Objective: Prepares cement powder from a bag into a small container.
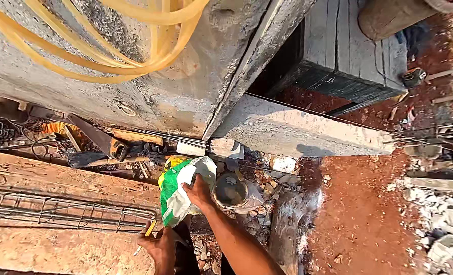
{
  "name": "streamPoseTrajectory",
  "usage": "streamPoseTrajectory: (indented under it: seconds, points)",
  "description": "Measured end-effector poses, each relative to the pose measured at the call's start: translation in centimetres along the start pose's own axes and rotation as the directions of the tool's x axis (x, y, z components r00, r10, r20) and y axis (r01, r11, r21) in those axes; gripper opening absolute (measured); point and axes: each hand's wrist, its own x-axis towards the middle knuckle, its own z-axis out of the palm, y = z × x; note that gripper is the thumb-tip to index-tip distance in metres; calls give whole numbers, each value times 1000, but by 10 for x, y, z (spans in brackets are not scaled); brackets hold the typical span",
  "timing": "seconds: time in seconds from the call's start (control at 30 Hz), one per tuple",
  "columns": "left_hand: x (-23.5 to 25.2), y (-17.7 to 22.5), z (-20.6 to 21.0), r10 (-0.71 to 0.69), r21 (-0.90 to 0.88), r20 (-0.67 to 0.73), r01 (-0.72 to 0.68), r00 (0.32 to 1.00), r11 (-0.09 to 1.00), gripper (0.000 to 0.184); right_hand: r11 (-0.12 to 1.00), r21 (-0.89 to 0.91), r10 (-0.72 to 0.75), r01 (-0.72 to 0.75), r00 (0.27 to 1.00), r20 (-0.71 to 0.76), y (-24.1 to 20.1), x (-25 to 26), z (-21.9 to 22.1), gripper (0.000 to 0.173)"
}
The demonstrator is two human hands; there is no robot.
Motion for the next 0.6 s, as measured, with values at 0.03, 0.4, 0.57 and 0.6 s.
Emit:
streamPoseTrajectory:
  seconds: [0.03, 0.4, 0.57, 0.6]
  points:
    - [-2, -3, -4, -2, 2, 7, 2, 1000, 1000, 88, 1000, 4, -2, 2, 1000, -10, -9, 2, 7, 61]
    - [9, -1, -7, -21, -23, 28, 22, 999, 999, 88, 971, 168, -183, 170, 981, 66, -96, -6, 58, 43]
    - [11, 6, -11, -20, -33, 77, 23, 997, 999, 95, 881, 431, -229, 194, 973, 30, -70, -28, 59, 58]
    - [12, 4, -16, -15, -42, 95, 19, 995, 999, 97, 863, 471, -221, 183, 975, 26, -62, -35, 55, 61]
